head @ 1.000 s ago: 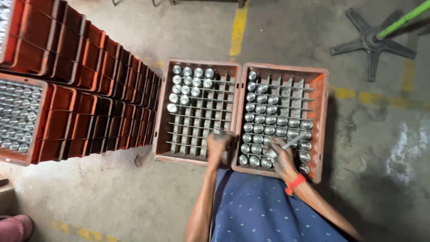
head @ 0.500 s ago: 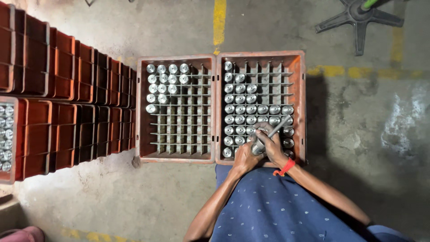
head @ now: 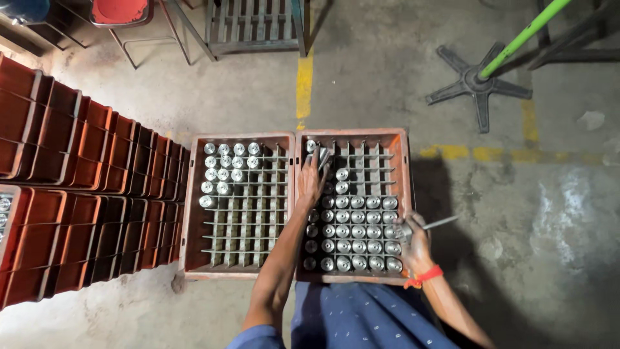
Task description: The person repeatedly picks small silver metal caps from a filled orange crate and places them into empty slots in an adjacent crate. The person uses both hands to transfer the caps one by one, gradually filling the second crate.
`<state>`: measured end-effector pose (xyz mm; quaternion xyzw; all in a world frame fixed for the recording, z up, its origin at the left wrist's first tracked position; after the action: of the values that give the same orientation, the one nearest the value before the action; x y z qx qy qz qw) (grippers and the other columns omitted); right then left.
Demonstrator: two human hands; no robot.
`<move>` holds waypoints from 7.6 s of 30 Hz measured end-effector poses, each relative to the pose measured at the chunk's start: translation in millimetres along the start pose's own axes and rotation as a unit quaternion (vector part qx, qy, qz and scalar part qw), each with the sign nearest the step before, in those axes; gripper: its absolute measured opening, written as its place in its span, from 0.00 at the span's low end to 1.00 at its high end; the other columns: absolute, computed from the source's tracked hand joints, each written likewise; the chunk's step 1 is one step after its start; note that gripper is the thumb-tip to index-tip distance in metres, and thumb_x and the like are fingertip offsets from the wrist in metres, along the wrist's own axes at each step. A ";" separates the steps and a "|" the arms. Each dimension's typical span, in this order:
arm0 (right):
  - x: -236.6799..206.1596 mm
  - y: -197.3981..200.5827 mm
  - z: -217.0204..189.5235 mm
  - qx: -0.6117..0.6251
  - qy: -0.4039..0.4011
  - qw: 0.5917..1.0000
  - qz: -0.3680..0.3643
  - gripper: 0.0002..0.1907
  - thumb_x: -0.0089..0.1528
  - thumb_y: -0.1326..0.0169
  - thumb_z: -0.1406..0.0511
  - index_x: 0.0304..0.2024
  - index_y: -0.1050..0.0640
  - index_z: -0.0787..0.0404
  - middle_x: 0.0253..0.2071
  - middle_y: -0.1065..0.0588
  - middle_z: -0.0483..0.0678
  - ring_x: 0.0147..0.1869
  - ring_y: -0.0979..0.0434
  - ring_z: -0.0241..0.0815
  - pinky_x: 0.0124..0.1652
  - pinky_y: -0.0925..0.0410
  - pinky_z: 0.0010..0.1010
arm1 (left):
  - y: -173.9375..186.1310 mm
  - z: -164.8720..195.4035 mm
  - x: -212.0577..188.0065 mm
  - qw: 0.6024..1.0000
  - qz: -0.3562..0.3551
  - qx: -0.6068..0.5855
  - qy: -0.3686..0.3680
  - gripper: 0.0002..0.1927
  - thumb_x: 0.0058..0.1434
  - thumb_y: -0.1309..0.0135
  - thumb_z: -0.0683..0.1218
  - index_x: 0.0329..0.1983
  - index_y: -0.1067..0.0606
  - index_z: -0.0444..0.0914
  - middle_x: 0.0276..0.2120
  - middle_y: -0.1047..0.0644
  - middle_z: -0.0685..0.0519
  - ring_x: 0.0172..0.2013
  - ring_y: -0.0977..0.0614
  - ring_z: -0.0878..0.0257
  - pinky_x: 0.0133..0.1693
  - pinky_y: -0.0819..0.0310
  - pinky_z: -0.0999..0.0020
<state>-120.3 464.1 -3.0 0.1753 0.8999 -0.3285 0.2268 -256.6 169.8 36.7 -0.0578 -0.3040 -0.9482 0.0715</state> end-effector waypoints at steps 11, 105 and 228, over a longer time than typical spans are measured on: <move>-21.4 26.1 5.2 0.007 -0.059 0.998 0.007 0.06 0.70 0.51 0.65 0.45 0.24 0.59 0.38 0.23 0.48 0.43 0.21 0.43 0.45 0.26 0.39 | 39.7 4.5 -77.4 0.994 0.093 0.056 -0.030 0.21 0.60 0.40 0.38 0.57 0.26 0.40 0.50 0.23 0.43 0.53 0.23 0.43 0.55 0.29 0.54; -48.9 19.7 49.5 -0.145 -0.066 0.987 -0.016 0.08 0.69 0.53 0.71 0.49 0.25 0.62 0.37 0.24 0.49 0.41 0.21 0.41 0.42 0.27 0.34 | 208.5 -89.2 -74.3 0.968 0.205 0.132 0.052 0.29 0.51 0.27 0.50 0.52 0.24 0.34 0.59 0.30 0.40 0.60 0.29 0.48 0.62 0.32 0.49; -55.5 58.0 -6.1 -0.106 0.003 0.993 0.058 0.09 0.70 0.53 0.70 0.52 0.26 0.62 0.40 0.23 0.51 0.43 0.20 0.43 0.43 0.26 0.38 | 151.8 -69.1 -40.8 0.924 0.157 0.343 0.063 0.26 0.62 0.38 0.54 0.59 0.25 0.36 0.54 0.28 0.29 0.56 0.29 0.33 0.54 0.34 0.41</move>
<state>-48.7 500.9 0.5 0.2032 0.9186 -0.2167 0.2606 -195.2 11.3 60.8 -0.0173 -0.5924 -0.7645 0.2537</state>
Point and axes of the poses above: each hand's wrist, its own x-axis towards the middle knuckle, its own y-axis out of the back of the hand, z = x × y, the point moved 2 cm from there along x, towards the middle knuckle
